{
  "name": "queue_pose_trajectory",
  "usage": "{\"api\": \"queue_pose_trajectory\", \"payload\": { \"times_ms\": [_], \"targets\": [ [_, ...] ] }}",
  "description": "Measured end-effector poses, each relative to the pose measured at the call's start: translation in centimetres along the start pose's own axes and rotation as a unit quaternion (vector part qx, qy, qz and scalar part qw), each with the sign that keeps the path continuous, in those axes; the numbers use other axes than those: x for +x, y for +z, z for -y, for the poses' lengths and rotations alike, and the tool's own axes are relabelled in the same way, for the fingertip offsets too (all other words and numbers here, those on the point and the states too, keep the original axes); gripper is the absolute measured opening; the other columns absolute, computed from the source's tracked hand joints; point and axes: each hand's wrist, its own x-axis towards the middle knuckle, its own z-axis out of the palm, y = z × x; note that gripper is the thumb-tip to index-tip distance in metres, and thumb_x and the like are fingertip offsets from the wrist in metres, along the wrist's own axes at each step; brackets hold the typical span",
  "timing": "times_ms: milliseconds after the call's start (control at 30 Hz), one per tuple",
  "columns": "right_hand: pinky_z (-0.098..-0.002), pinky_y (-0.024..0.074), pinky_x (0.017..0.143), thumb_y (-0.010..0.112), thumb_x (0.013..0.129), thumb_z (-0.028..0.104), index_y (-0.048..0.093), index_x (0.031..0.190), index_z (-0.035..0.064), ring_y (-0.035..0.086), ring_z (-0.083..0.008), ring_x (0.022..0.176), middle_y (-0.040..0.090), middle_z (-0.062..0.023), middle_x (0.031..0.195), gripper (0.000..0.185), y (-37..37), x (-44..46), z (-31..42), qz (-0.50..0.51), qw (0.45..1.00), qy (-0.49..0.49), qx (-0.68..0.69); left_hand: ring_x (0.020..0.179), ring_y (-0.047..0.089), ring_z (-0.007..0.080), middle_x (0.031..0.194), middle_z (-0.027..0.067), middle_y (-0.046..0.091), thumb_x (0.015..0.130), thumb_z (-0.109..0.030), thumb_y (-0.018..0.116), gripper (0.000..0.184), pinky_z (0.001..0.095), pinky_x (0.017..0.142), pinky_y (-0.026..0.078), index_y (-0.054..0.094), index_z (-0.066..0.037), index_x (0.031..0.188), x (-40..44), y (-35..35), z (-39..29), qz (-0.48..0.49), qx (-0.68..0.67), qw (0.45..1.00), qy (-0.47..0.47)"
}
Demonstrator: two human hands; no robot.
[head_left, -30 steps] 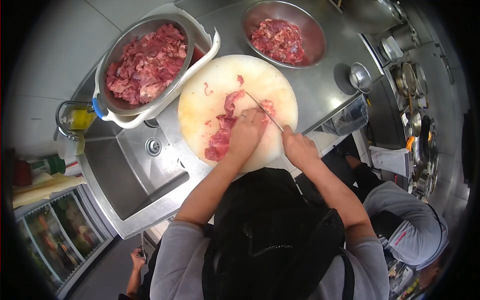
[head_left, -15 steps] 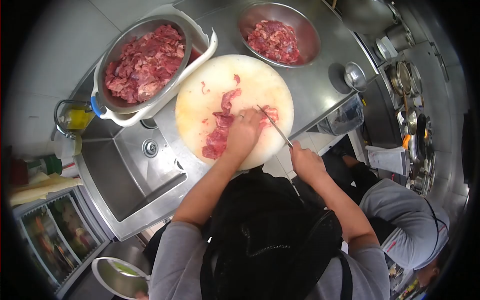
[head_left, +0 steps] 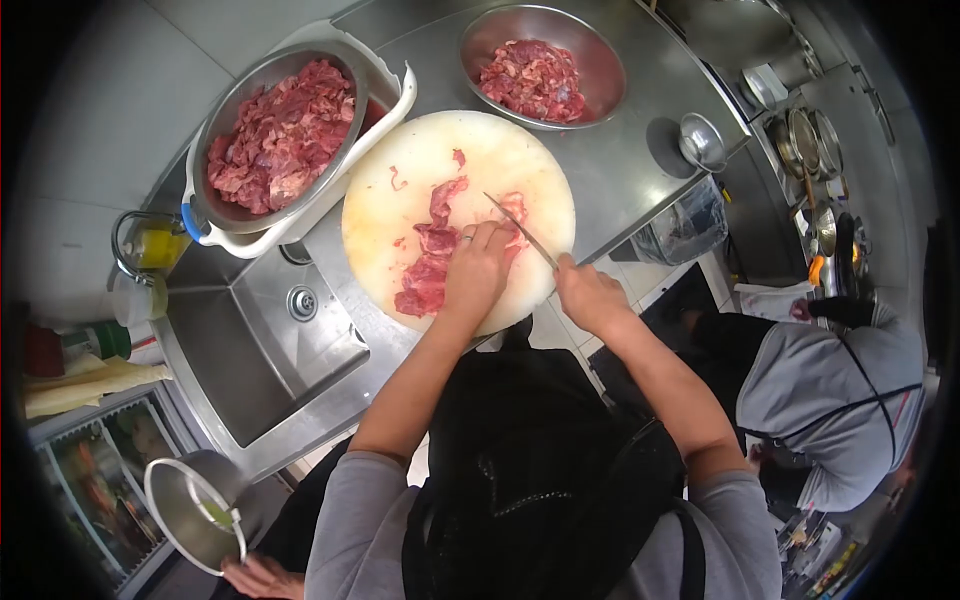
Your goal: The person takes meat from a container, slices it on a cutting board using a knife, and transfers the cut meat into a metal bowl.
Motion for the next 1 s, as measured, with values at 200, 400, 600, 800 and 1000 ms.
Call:
{"api": "queue_pose_trajectory", "payload": {
  "times_ms": [200,400,600,800,1000],
  "targets": [
    [-0.0655,0.0595,0.089,0.049,0.115,0.031,0.06,0.121,-0.0004,0.076,-0.0558,0.096,0.077,-0.0328,0.099,0.033,-0.9,-4.2,-2.5,0.031,0.999,0.016,0.026,0.103,0.067,0.0394,0.113,0.0166,0.068,0.089,-0.013,0.085,0.029,0.0494,0.089,0.057,0.069,-0.001,0.11,0.7,-2.9,0.4,0.023,-0.075,0.991,-0.107],
    [-0.0651,0.0595,0.089,0.051,0.115,0.032,0.061,0.118,0.0017,0.076,-0.0544,0.094,0.077,-0.0311,0.096,0.032,-1.4,-2.1,-4.1,-0.018,0.999,-0.034,0.006,0.089,0.071,0.0412,0.104,0.0199,0.071,0.089,-0.011,0.083,0.028,0.0493,0.083,0.06,0.069,0.001,0.11,2.5,-3.6,8.0,-0.041,0.169,0.975,-0.141],
    [-0.0662,0.0581,0.087,0.051,0.115,0.031,0.06,0.119,0.0012,0.075,-0.0549,0.093,0.076,-0.0311,0.095,0.032,-2.7,-1.9,-4.3,-0.067,0.996,-0.031,0.053,0.085,0.073,0.0334,0.115,0.0194,0.077,0.094,-0.012,0.081,0.04,0.0426,0.083,0.061,0.071,-0.001,0.132,5.7,-2.6,7.5,0.089,-0.049,0.98,-0.172],
    [-0.0658,0.0567,0.087,0.05,0.115,0.031,0.06,0.119,0.0005,0.073,-0.0565,0.096,0.075,-0.0318,0.096,0.032,-4.7,-2.8,-4.4,-0.057,0.991,-0.046,0.114,0.084,0.073,0.0276,0.102,0.015,0.076,0.098,-0.009,0.08,0.038,0.04,0.08,0.06,0.071,-0.005,0.135,4.5,-3.2,3.3,0.085,-0.103,0.975,-0.178],
    [-0.0621,0.0571,0.095,0.046,0.115,0.028,0.064,0.125,0.0011,0.075,-0.0527,0.104,0.077,-0.0303,0.102,0.033,-3.2,0.3,-3.4,0.006,0.995,-0.091,0.034,0.091,0.073,0.0416,0.098,0.0209,0.074,0.09,-0.007,0.078,0.015,0.0512,0.084,0.057,0.073,-0.003,0.104,2.8,-2.4,4.0,0.045,0.016,0.99,-0.131]
  ]
}}
